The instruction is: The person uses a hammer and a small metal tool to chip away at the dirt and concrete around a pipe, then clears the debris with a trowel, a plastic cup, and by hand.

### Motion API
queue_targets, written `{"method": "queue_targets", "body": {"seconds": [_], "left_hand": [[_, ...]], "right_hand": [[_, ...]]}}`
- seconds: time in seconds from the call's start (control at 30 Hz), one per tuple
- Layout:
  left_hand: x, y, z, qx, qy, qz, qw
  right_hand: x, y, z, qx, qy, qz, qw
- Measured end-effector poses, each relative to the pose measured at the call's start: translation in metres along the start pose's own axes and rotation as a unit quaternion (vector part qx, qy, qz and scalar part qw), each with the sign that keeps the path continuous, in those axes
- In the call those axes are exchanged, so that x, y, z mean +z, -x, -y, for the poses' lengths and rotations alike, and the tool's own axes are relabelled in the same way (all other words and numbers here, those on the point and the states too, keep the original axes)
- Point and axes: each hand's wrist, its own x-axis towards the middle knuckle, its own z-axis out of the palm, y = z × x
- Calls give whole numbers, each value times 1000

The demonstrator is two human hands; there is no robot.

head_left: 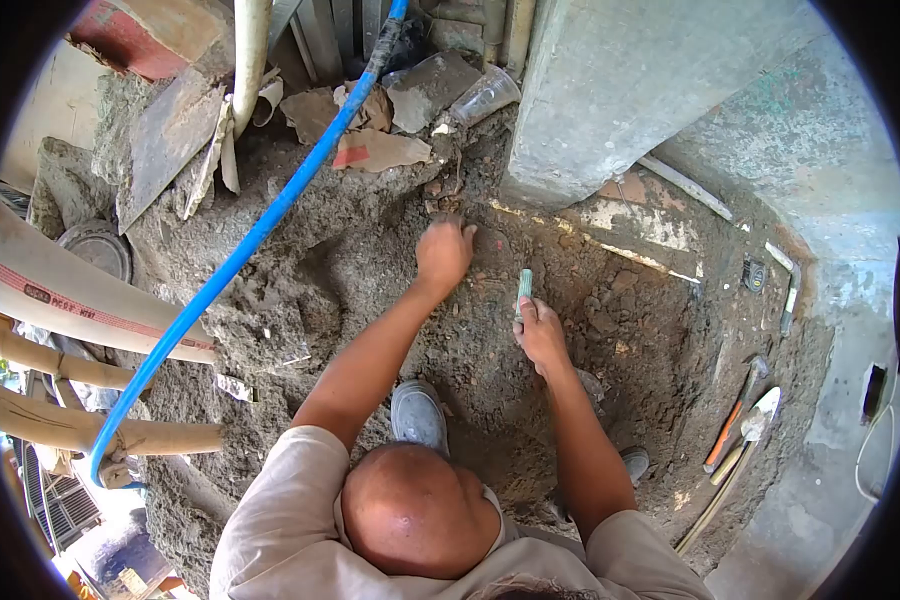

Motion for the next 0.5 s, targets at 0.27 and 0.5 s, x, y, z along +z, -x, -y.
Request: {"method": "queue_targets", "body": {"seconds": [0.27,0.5], "left_hand": [[23,-79,23,43,-216,139,965],[28,-94,19,48,-218,216,950]], "right_hand": [[-9,35,-11,-27,41,-14,999],[-16,47,-21,-32,41,-44,998]]}}
